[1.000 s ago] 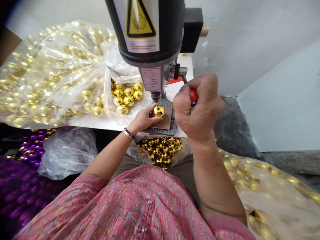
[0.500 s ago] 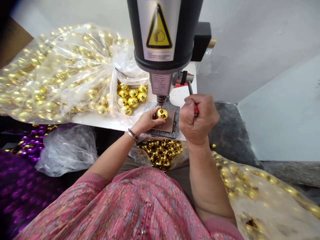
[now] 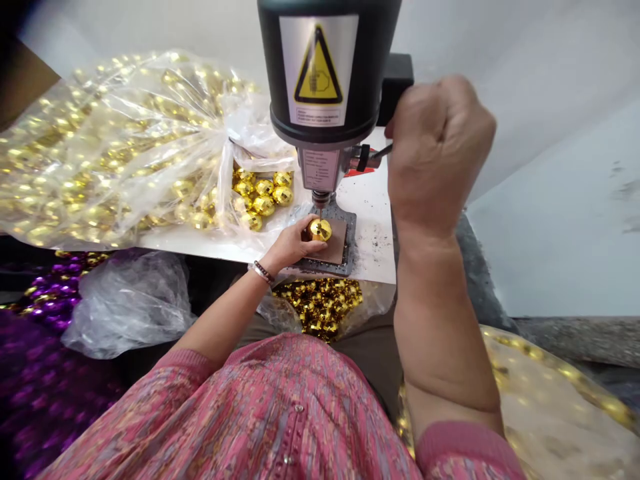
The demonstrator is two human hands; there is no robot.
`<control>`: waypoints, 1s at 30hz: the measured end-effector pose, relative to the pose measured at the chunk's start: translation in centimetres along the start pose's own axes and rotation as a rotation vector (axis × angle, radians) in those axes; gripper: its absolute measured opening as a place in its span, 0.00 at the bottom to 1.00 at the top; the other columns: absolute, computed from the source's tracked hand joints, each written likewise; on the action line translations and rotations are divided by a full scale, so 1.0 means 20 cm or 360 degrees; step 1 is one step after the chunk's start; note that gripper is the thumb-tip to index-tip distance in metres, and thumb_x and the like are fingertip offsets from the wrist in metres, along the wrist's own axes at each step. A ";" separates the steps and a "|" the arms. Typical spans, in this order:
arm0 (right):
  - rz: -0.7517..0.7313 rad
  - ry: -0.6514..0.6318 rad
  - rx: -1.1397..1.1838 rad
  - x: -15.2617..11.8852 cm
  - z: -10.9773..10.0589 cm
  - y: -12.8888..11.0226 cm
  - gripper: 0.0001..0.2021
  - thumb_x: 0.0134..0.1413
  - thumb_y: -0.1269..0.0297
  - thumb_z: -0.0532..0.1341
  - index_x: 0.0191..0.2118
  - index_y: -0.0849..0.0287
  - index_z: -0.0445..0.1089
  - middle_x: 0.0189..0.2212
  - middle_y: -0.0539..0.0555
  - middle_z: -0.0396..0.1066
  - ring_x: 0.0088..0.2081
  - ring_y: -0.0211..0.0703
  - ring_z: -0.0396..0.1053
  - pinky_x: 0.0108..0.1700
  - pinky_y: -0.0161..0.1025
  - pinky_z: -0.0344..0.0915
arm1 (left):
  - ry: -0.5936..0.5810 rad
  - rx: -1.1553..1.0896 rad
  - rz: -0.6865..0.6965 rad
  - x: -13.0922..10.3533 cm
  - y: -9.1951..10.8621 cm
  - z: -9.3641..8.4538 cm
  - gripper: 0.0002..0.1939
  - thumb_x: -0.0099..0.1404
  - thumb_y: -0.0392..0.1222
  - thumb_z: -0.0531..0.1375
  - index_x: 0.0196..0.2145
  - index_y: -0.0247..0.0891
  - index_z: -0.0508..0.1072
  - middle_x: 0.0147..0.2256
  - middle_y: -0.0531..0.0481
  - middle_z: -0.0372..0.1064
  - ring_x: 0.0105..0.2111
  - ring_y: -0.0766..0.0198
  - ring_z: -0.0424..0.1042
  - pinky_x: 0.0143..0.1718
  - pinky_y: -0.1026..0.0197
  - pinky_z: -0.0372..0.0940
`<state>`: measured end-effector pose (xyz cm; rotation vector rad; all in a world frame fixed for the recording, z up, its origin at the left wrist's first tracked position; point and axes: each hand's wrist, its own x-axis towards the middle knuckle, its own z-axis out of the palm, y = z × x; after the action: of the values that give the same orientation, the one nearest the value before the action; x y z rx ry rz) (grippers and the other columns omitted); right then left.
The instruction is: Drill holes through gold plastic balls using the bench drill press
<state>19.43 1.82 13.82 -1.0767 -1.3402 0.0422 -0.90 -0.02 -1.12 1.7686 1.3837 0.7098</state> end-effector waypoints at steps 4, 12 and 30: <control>0.0170 0.0002 0.0021 0.10 0.04 -0.03 0.19 0.65 0.69 0.55 0.21 0.54 0.61 0.18 0.49 0.58 0.27 0.38 0.66 0.36 0.39 0.58 | -0.0027 0.0046 0.0117 -0.14 -0.02 -0.05 0.29 0.63 0.43 0.72 0.61 0.39 0.75 0.47 0.48 0.81 0.44 0.58 0.78 0.48 0.58 0.72; 0.0079 0.0043 0.0170 0.06 0.04 0.05 0.16 0.66 0.70 0.56 0.25 0.54 0.56 0.20 0.47 0.61 0.25 0.35 0.65 0.34 0.36 0.56 | -0.0719 0.0239 0.0234 -0.39 -0.05 -0.08 0.36 0.61 0.44 0.75 0.66 0.39 0.76 0.51 0.41 0.82 0.43 0.56 0.80 0.48 0.55 0.74; 0.0118 0.0134 0.0148 -0.02 0.03 0.00 0.13 0.59 0.69 0.57 0.25 0.54 0.55 0.21 0.47 0.60 0.24 0.33 0.57 0.32 0.37 0.49 | 0.0231 0.1400 -0.0615 0.21 -0.06 -0.46 0.21 0.71 0.46 0.64 0.57 0.31 0.78 0.55 0.25 0.80 0.59 0.34 0.77 0.58 0.43 0.69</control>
<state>18.73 1.95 13.48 -1.0380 -1.2112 0.1117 -7.84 6.19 2.84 1.9834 2.2805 -0.0181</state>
